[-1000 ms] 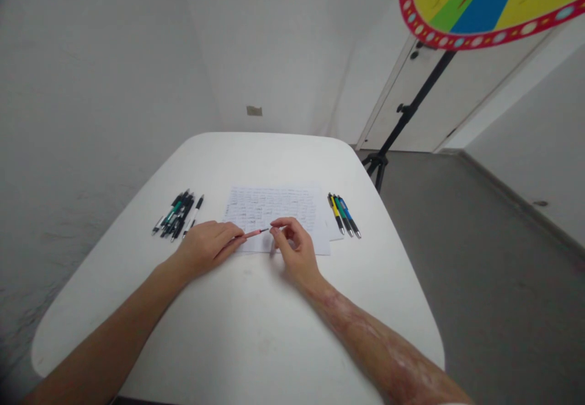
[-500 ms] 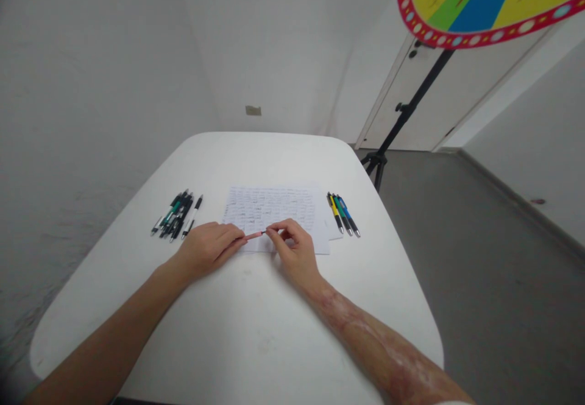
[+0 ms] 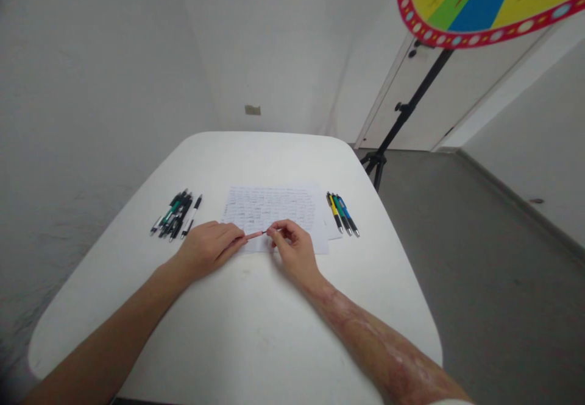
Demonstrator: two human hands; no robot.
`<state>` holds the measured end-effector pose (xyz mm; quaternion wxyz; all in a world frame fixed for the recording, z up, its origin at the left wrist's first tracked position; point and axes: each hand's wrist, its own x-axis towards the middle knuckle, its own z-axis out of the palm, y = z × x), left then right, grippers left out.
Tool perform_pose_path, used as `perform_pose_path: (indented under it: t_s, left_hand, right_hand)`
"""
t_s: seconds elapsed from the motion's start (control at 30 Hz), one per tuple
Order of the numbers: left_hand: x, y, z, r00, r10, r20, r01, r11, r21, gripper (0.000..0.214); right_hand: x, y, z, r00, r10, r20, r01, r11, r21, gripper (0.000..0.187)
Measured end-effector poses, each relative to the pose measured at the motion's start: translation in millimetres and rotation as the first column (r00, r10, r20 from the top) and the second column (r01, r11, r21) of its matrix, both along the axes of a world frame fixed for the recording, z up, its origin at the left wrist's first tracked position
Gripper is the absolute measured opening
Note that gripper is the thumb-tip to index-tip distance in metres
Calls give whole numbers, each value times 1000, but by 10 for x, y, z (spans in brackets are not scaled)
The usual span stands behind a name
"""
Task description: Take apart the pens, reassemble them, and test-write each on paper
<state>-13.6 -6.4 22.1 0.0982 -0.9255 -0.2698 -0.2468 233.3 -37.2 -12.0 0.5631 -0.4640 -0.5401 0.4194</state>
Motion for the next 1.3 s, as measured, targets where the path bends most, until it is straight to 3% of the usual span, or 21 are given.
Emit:
perform_pose_path:
  t_s: [0.53, 0.83, 1.03, 1.3]
  left_hand:
    - [41, -34, 27, 999, 20, 31, -21, 999, 35, 24]
    - [41, -28, 9, 999, 20, 42, -21, 999, 25, 23]
    - [46, -26, 5, 999, 33, 16, -34, 998, 49, 27]
    - [53, -46, 7, 1000, 20, 20, -21, 999, 36, 26]
  right_hand:
    - [-7, -13, -19, 995, -76, 59, 74, 996, 48, 18]
    - [1, 4, -13, 1000, 5, -25, -5, 1000, -4, 26]
    - [18, 34, -39, 998, 42, -46, -44, 999, -30, 22]
    - [28, 5, -10, 993, -16, 118, 13, 1000, 27, 19]
